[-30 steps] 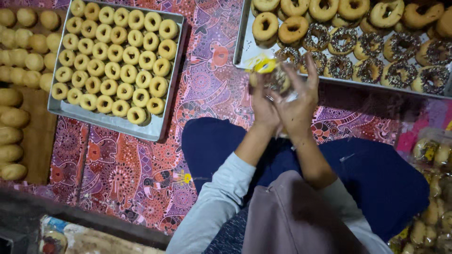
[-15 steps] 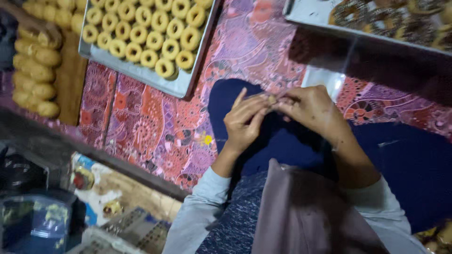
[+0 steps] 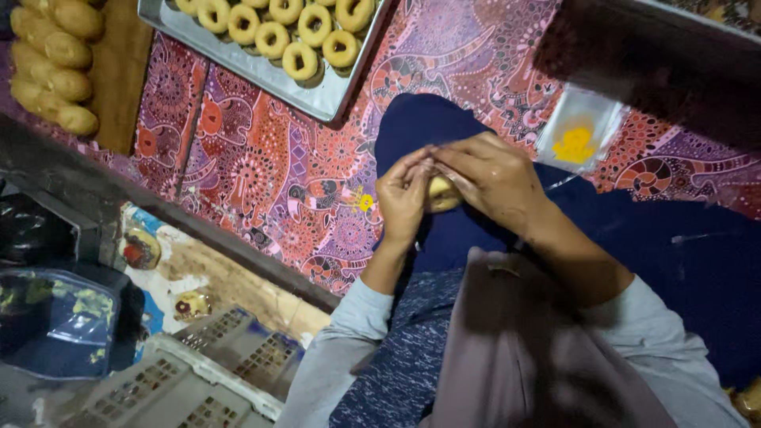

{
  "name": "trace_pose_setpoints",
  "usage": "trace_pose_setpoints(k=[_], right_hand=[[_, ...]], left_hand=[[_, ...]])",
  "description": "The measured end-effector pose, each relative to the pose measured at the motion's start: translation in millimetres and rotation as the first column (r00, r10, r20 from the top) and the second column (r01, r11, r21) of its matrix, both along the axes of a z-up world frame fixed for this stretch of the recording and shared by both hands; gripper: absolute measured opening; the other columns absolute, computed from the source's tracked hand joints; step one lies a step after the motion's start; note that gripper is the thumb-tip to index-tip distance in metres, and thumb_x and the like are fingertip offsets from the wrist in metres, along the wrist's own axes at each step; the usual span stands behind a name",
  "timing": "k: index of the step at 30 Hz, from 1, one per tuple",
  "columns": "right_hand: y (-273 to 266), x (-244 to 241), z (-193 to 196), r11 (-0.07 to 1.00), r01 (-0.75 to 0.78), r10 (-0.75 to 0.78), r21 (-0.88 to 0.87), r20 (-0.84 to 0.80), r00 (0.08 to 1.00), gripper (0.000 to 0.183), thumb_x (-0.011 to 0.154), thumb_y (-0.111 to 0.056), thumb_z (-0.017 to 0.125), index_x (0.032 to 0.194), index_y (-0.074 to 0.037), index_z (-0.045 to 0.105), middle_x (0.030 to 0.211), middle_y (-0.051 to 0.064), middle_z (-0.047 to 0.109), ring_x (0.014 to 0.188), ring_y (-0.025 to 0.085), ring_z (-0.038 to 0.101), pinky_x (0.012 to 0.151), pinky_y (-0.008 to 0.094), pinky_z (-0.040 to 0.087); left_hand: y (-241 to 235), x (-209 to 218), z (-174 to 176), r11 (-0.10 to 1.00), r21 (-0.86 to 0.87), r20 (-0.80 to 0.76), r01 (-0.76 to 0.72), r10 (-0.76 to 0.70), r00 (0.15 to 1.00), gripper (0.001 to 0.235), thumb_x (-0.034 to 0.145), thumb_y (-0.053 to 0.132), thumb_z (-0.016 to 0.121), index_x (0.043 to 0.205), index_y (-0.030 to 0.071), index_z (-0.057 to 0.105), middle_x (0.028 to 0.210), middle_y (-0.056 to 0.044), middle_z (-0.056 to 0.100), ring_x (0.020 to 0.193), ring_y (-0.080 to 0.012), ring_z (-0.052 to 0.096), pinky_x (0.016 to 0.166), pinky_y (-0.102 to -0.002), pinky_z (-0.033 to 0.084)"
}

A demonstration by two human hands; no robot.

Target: The person sits on the floor and repeatedly picks donuts from metal trays, places them into small clear plastic bags, and sets the filled bags aside. The person handles both plain and chocolate-topped donuts throughout the clip.

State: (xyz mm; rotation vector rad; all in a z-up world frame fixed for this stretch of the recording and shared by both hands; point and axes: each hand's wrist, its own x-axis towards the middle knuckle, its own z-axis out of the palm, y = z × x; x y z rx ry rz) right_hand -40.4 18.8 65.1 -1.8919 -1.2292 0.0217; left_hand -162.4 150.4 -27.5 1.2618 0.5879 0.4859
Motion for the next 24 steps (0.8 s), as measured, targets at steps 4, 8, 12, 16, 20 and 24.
trace_pose_setpoints(k=[4,8,12,16,20,24], right_hand=[[5,0,1,0.998,-0.068,0.069,0.016,-0.02,0.997,0.039,0.092,-0.003,0.077,0.129,-0.001,0.069,0.102,0.014,0.072,0.096,0.028,0.072,0.083,0.038,0.058],[5,22,-5,0.987,0.057,-0.083,-0.15,-0.169,0.982,0.045,0.088,-0.004,0.078,0.132,-0.002,0.068,0.102,0.017,0.073,0.091,0.029,0.071,0.081,0.038,0.057],[-18,51,-12,0.783,0.178,-0.499,-0.596,-0.432,0.751,0.045,0.1,-0.009,0.062,0.145,-0.005,0.061,0.107,0.019,0.077,0.09,0.029,0.073,0.079,0.038,0.059],[-48,1,-56,0.971,-0.177,0.23,0.162,-0.836,0.498,0.073,0.095,-0.019,0.071,0.154,0.003,0.033,0.147,0.02,0.051,0.135,0.024,0.049,0.107,0.037,0.043],[-43,-28,-111,0.991,0.018,0.129,0.132,-0.983,0.13,0.061,0.102,-0.025,0.059,0.154,0.0,0.039,0.143,0.016,0.059,0.127,0.022,0.061,0.103,0.034,0.053],[-28,-25,-132,0.998,0.014,0.063,0.067,-0.983,0.173,0.048,0.104,-0.025,0.059,0.144,0.001,0.054,0.131,0.012,0.068,0.12,0.016,0.066,0.102,0.028,0.053]], left_hand=[[-7,0,13,0.909,0.416,-0.072,0.027,0.003,0.997,0.017,0.1,0.001,0.068,0.114,-0.006,0.073,0.108,-0.013,0.077,0.098,-0.0171,0.074,0.088,-0.029,0.059],[-16,-4,32,0.808,0.576,-0.151,0.124,-0.044,0.988,0.017,0.099,0.001,0.066,0.112,-0.004,0.076,0.103,-0.012,0.079,0.092,-0.014,0.078,0.083,-0.026,0.062],[-23,6,56,0.967,0.173,0.085,-0.187,0.174,0.981,0.019,0.103,0.004,0.064,0.117,-0.006,0.073,0.113,-0.017,0.076,0.103,-0.0207,0.074,0.096,-0.03,0.06],[-30,2,66,0.891,0.445,0.041,-0.089,0.079,0.996,0.023,0.102,0.007,0.065,0.12,-0.006,0.072,0.125,-0.021,0.071,0.119,-0.0311,0.069,0.108,-0.038,0.052],[-30,-3,44,0.702,0.688,0.079,-0.185,0.181,0.98,0.051,0.107,0.024,0.061,0.138,-0.013,0.044,0.143,-0.024,0.047,0.134,-0.0348,0.047,0.112,-0.04,0.04],[1,-7,-7,0.99,-0.13,-0.19,-0.06,0.035,0.981,0.051,0.114,0.035,0.042,0.139,-0.007,0.059,0.136,-0.021,0.065,0.122,-0.0254,0.062,0.108,-0.037,0.047]])
